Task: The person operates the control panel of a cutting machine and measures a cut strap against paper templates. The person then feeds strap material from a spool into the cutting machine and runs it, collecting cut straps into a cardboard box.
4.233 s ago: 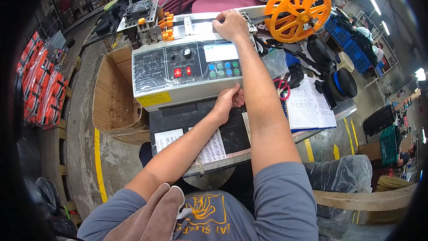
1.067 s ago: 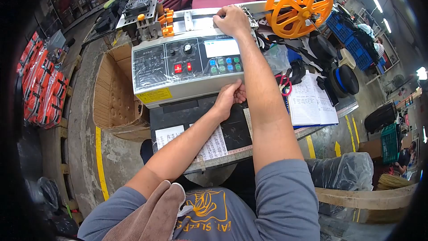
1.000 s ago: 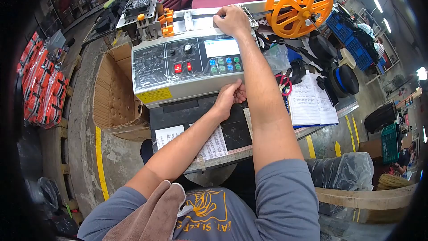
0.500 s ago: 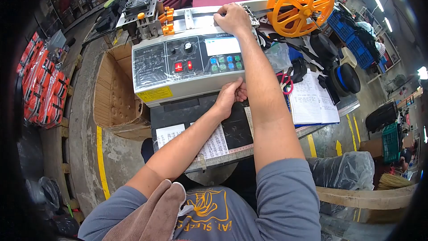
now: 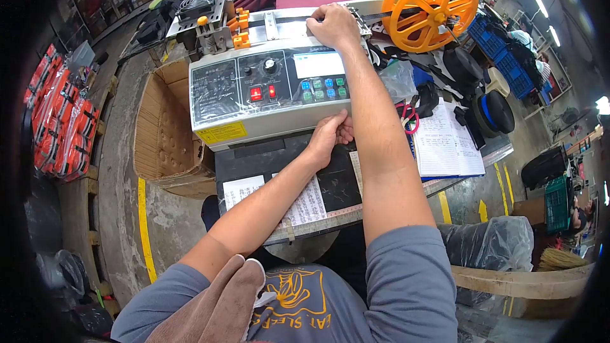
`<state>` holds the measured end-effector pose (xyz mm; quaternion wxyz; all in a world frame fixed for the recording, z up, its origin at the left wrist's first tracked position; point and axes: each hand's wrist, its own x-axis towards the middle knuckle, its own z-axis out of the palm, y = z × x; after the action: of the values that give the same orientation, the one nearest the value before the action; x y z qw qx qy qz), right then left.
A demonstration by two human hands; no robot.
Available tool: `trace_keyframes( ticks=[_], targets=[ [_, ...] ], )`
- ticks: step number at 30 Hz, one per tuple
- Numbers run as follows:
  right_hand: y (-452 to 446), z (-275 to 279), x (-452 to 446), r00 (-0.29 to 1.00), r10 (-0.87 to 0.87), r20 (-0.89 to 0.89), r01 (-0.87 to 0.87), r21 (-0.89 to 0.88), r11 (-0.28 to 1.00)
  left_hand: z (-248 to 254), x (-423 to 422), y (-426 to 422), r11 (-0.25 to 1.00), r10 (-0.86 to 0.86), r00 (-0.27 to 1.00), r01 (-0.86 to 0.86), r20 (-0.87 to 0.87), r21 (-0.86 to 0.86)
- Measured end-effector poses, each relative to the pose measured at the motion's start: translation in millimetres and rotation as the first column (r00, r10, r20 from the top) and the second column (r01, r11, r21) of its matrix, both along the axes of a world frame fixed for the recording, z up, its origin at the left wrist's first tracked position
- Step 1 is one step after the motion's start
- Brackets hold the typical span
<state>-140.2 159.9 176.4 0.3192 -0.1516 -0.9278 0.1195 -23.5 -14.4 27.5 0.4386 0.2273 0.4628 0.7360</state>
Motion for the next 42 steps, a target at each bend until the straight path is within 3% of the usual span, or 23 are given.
trace_keyframes(
  ticks=[42],
  targets=[
    [-2.1, 0.0, 0.0, 0.991, -0.106, 0.078, 0.099, 0.084, 0.991, 1.0, -0.1, 0.0, 1.000, -0.005, 1.000, 0.005, 0.008, -0.001]
  ],
)
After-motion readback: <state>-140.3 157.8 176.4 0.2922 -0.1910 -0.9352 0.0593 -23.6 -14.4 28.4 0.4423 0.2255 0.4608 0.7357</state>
